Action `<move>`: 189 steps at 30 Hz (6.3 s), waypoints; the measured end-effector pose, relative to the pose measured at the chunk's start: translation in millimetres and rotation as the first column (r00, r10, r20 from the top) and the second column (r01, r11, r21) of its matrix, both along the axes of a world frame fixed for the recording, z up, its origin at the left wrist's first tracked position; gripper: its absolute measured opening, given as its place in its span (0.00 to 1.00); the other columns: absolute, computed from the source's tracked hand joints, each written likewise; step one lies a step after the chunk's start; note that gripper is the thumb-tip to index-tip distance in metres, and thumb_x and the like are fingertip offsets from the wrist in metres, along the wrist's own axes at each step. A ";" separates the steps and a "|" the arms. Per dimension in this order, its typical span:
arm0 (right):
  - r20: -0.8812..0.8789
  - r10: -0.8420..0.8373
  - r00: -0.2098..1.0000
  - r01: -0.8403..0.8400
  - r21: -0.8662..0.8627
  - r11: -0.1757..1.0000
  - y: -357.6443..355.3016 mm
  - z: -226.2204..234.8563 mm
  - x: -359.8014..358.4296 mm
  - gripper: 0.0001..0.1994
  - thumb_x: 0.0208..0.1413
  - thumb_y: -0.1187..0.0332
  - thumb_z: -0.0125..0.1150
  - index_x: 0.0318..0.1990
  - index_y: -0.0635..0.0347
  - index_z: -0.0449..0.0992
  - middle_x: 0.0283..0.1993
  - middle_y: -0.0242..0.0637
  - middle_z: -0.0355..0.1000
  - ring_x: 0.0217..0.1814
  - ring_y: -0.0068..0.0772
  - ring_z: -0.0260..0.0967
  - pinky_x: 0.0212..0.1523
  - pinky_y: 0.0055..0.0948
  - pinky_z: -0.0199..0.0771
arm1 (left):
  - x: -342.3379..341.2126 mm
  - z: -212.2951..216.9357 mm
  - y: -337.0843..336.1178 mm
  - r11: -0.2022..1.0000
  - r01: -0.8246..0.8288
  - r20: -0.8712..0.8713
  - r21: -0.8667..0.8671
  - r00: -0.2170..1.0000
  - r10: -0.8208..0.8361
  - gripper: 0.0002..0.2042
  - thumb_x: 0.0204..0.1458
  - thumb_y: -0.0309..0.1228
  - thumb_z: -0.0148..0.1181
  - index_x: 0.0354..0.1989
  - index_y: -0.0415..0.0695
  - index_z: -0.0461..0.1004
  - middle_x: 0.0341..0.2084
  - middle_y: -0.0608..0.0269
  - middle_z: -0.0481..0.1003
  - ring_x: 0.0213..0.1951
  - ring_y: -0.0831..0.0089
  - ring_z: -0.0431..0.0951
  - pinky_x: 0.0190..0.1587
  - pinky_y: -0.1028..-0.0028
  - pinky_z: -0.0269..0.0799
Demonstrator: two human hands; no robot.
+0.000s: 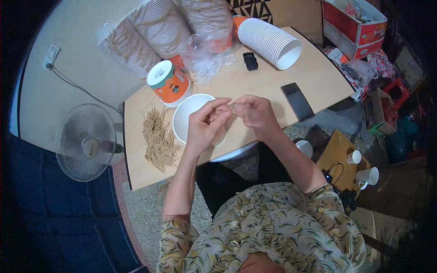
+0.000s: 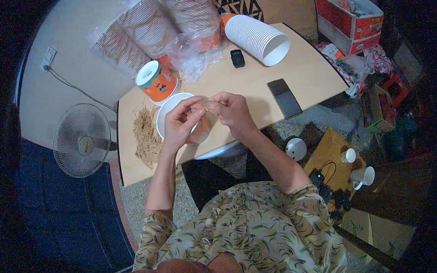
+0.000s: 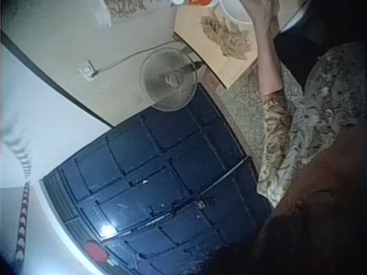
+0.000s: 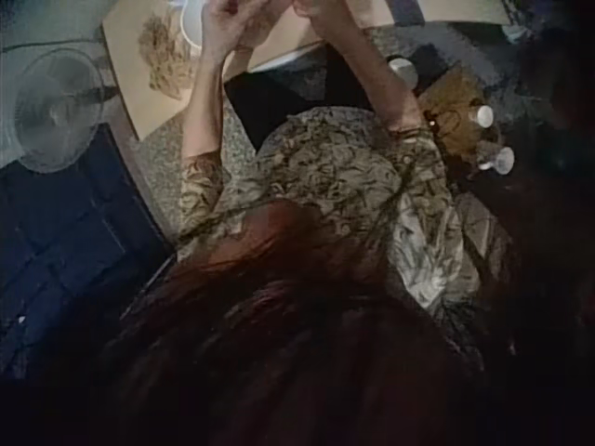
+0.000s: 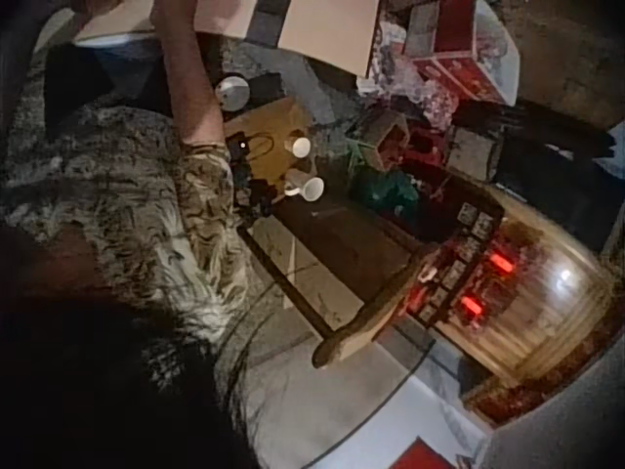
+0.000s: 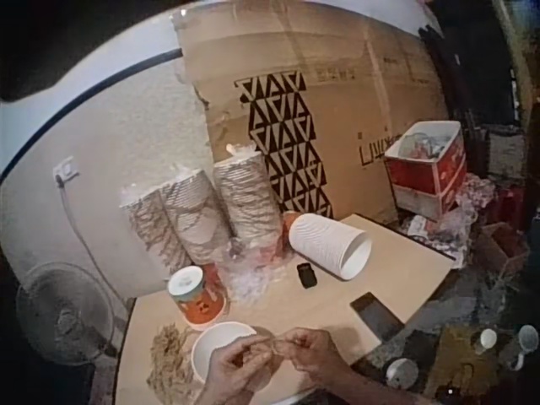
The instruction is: Preparing and securing paper bowls with rubber bands for packaging.
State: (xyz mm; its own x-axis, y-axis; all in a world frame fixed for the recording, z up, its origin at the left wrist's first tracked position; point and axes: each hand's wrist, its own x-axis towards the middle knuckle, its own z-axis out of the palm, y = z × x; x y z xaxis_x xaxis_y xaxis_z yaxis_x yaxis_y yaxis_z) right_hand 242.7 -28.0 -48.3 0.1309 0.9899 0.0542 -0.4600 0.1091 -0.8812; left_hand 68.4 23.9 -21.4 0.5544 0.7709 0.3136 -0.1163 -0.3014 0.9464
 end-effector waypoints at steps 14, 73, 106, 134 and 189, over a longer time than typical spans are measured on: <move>-0.002 -0.020 1.000 0.020 -0.023 1.000 1.8 -2.6 -5.3 0.08 0.57 0.67 0.66 0.29 0.60 0.76 0.20 0.19 0.63 0.16 0.08 0.53 0.15 0.14 0.50 | 0.0 -3.3 -5.9 0.875 -0.194 -0.129 0.444 0.952 0.277 0.05 0.51 0.21 0.66 0.36 0.38 0.82 0.33 0.61 0.81 0.34 0.78 0.80 0.36 0.78 0.76; 0.447 -0.132 0.885 0.085 0.125 0.989 3.7 -16.2 -3.9 0.04 0.58 0.72 0.63 0.35 0.63 0.78 0.29 0.23 0.74 0.26 0.08 0.60 0.25 0.16 0.58 | -1.7 -6.3 5.1 0.935 -0.072 -0.060 -0.348 0.997 0.055 0.08 0.53 0.19 0.63 0.41 0.32 0.78 0.33 0.55 0.82 0.37 0.73 0.83 0.42 0.78 0.79; 0.261 0.191 0.946 -0.189 -0.033 0.981 1.6 -1.7 1.8 0.08 0.58 0.68 0.63 0.43 0.61 0.76 0.25 0.23 0.68 0.22 0.09 0.57 0.20 0.13 0.50 | -12.7 -6.2 3.2 0.956 0.003 -0.049 -0.292 0.999 -0.018 0.06 0.55 0.18 0.62 0.40 0.33 0.77 0.32 0.58 0.81 0.35 0.77 0.81 0.42 0.79 0.78; 0.142 0.084 0.986 -0.083 -0.010 0.996 -5.7 -4.4 -0.4 0.06 0.61 0.69 0.60 0.42 0.61 0.76 0.25 0.25 0.70 0.19 0.10 0.53 0.18 0.15 0.48 | -11.2 -10.7 1.2 0.954 -0.007 0.009 -0.301 1.000 0.010 0.06 0.56 0.19 0.63 0.41 0.34 0.75 0.33 0.56 0.81 0.36 0.74 0.82 0.42 0.77 0.80; -0.100 -0.338 0.936 0.352 0.229 0.908 -73.8 4.9 76.5 0.12 0.67 0.72 0.51 0.54 0.65 0.69 0.27 0.28 0.61 0.22 0.13 0.52 0.20 0.14 0.51 | -120.9 3.8 -11.9 0.778 0.011 -0.685 0.629 0.481 0.547 0.20 0.43 0.36 0.73 0.49 0.55 0.80 0.48 0.62 0.80 0.67 0.48 0.63 0.67 0.41 0.49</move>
State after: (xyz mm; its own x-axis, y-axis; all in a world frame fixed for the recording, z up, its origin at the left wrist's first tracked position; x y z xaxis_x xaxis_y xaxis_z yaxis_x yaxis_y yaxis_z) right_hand 319.2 -101.8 -43.4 0.4716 0.8408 0.2658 -0.4045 0.4741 -0.7821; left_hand -52.6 12.0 -17.6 0.5504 0.8054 0.2200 0.7704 -0.5915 0.2382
